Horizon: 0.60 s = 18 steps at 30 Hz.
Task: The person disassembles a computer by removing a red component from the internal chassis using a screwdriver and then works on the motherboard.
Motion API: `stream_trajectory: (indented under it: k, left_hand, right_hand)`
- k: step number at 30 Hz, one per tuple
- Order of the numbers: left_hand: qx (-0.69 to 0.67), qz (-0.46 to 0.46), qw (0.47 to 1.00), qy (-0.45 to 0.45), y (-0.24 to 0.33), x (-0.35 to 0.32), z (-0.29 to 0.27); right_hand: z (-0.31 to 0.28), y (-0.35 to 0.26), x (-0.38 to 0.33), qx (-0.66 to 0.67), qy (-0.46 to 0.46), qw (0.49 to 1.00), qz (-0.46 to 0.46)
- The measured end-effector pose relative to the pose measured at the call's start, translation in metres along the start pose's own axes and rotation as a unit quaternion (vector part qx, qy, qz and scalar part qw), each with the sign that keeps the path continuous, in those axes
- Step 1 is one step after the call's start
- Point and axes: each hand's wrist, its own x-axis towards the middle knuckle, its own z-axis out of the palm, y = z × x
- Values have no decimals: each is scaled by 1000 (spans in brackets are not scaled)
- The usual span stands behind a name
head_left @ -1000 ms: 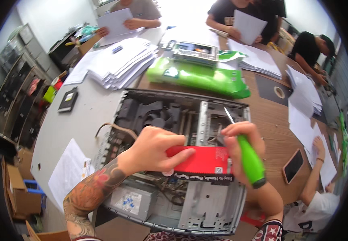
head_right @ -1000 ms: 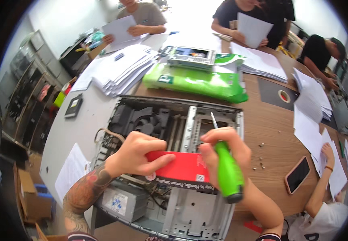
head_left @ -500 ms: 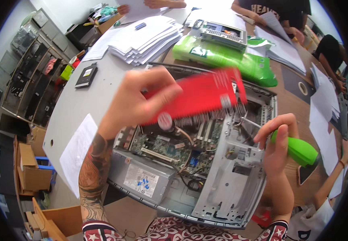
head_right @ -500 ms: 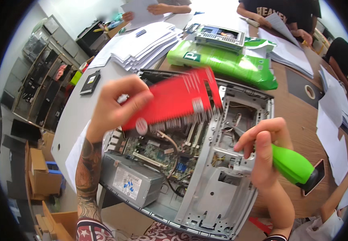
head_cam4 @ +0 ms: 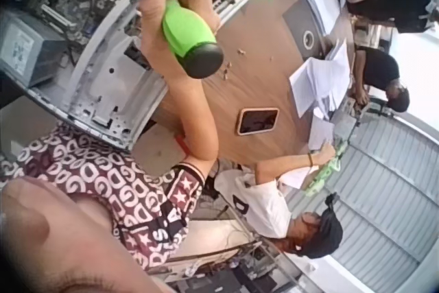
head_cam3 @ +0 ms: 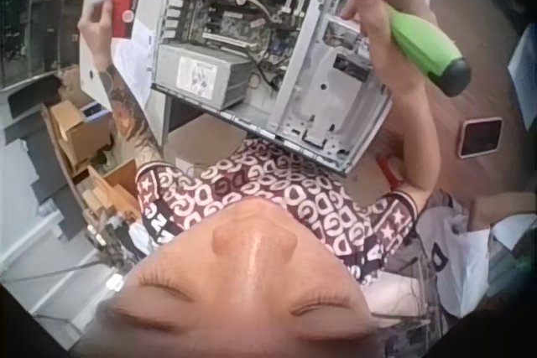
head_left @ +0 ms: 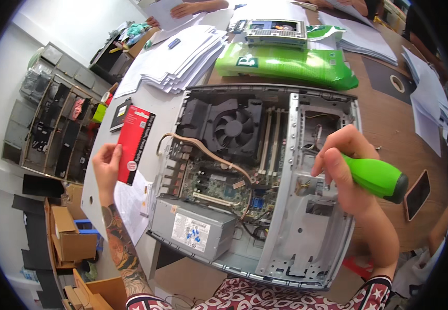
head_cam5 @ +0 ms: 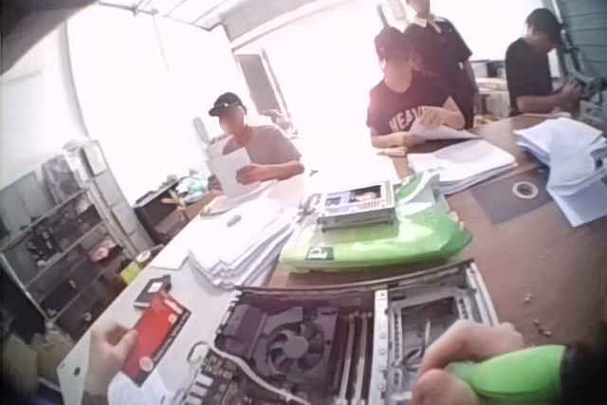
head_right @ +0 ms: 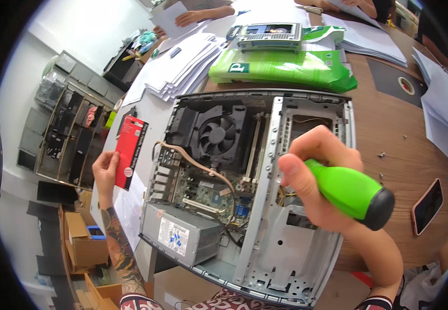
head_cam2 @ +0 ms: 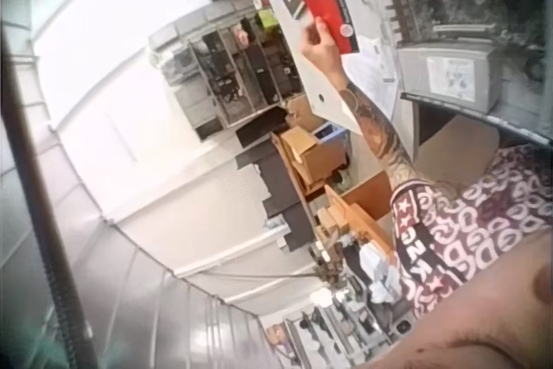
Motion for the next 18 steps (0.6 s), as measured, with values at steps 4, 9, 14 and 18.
stream_trajectory:
  k: [4,9,14,18]
  left_hand:
    - [24,-33,999,-10,-26,2,6]
    - [313,155,931,103,-25,5,-2]
    - [184,215,957,63,77,16,10]
    - [131,421,897,-25,169,18,76]
  right_hand:
    - [-5,7,-2,5,10,1000,-3]
    - [0,7,-3,-25,17,999,-15]
    - [8,10,-1,-11,6,1000,2]
    - [-2,15,-5,-18,42,998,-36]
